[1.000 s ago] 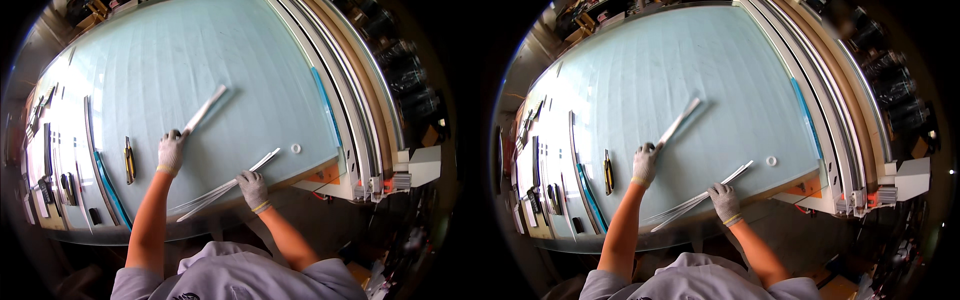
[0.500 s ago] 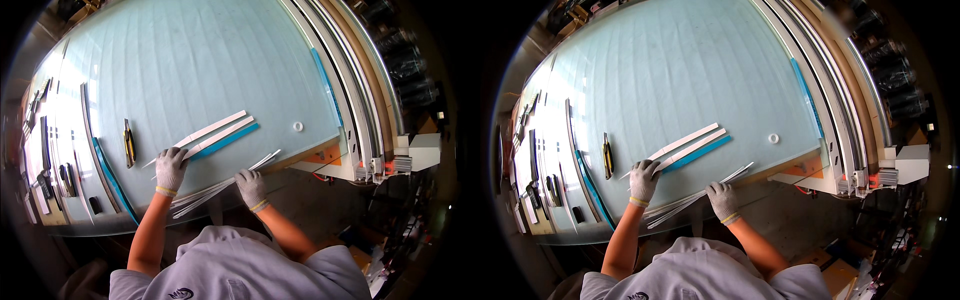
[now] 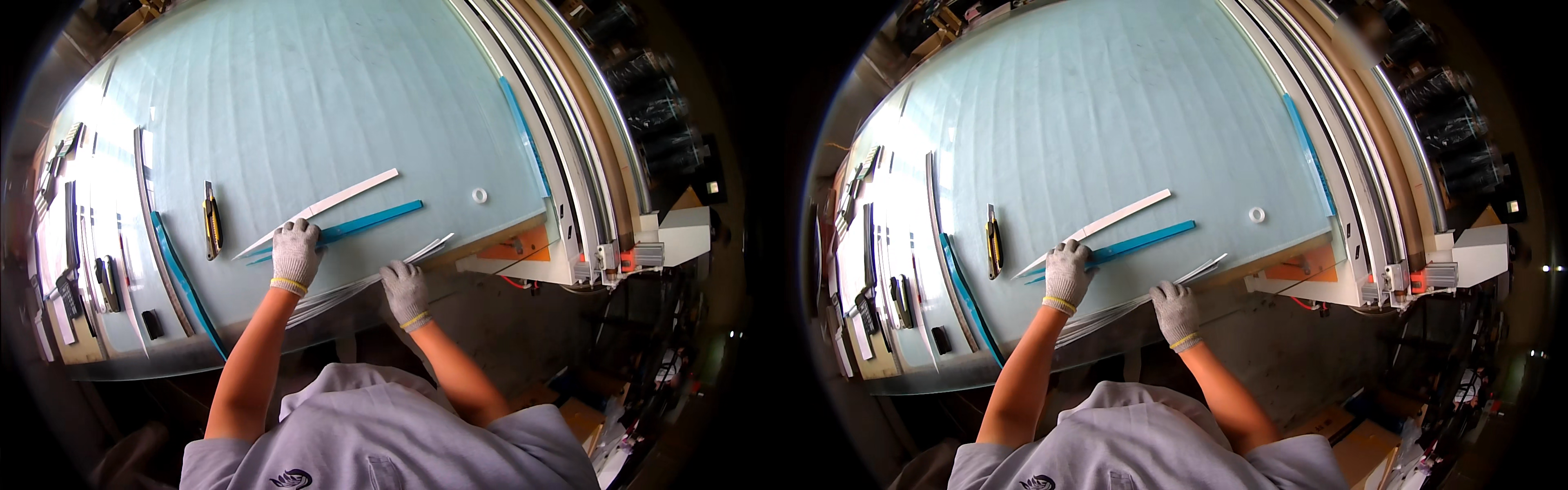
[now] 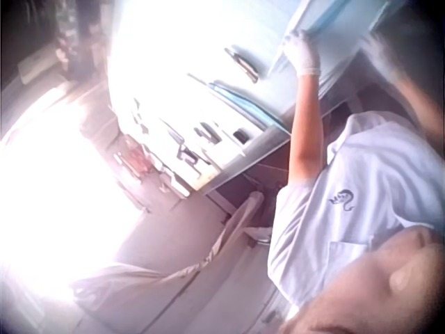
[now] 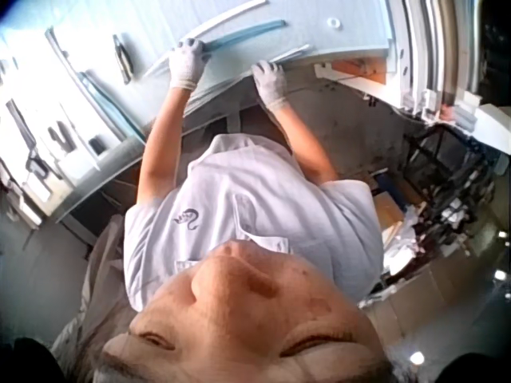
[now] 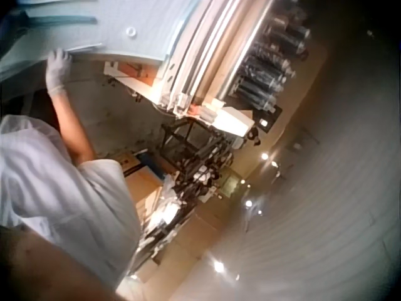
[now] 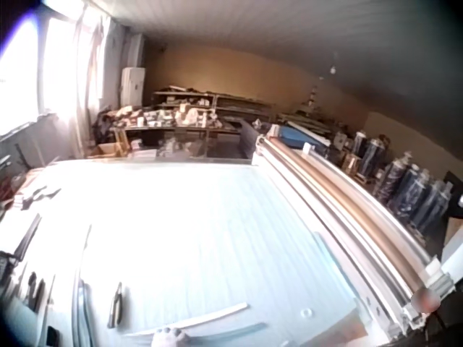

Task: The person aligns and inserts white plastic strips into blue plastic channels on a workbench, then writes on the blue pieces with a marker. The person handles the parts by hand and uses a marker to label the blue channels.

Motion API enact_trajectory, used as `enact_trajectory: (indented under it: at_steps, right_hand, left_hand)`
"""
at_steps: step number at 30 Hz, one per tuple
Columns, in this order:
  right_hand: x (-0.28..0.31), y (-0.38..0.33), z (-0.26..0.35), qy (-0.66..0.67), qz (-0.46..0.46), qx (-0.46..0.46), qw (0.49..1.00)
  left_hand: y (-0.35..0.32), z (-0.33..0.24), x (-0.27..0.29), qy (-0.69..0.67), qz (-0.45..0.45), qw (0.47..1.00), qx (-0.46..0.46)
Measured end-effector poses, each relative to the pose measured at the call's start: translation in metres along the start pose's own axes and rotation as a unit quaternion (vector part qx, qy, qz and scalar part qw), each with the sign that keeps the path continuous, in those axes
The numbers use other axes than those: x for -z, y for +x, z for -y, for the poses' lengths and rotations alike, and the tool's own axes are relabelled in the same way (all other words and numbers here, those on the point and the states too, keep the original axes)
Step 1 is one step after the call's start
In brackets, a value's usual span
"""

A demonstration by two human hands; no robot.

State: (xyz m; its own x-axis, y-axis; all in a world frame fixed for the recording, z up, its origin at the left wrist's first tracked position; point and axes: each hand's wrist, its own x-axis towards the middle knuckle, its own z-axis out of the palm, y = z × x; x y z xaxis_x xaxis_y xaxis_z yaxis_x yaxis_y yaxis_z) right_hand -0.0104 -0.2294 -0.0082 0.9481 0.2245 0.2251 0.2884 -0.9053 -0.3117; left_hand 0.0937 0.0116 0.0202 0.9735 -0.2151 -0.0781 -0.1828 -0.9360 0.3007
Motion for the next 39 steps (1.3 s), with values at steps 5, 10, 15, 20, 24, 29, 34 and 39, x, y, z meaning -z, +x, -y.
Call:
enact_trajectory:
  at_steps: [5,10,15,20,24,29,34,39]
  right_hand:
    - [0.002,0.004,-0.001,-0.010,0.026,0.005,1.000]
    - [0.004,0.036,0.000,-0.028,0.032,0.038,0.998]
    - [-0.001,0.074,0.006,-0.058,0.089,-0.013,0.994]
    - [-0.003,0.083,0.015,-0.141,0.158,-0.004,0.977]
    - [0.001,0.074,0.021,-0.135,0.161,-0.038,0.977]
    - [0.001,0.057,0.013,-0.118,-0.011,0.057,0.991]
    - [-0.014,0.032,-0.011,-0.033,0.007,0.107,0.994]
    - [-0.011,0.025,-0.003,-0.031,0.005,0.116,0.993]
  left_hand:
    - [-0.013,-0.009,0.006,-0.071,-0.036,0.997,0.003]
    - [0.005,-0.010,-0.003,-0.052,0.000,0.998,0.025]
    - [0.003,-0.019,0.003,-0.036,0.080,0.996,0.002]
    - [-0.011,-0.013,-0.005,-0.071,0.069,0.995,0.010]
    - [-0.026,-0.016,-0.005,-0.130,0.070,0.989,0.006]
    - [-0.055,-0.040,-0.006,-0.067,0.066,0.996,0.002]
    - [-0.036,-0.014,-0.009,-0.122,-0.040,0.992,-0.010]
    - [0.017,0.028,-0.001,-0.004,-0.115,0.992,0.057]
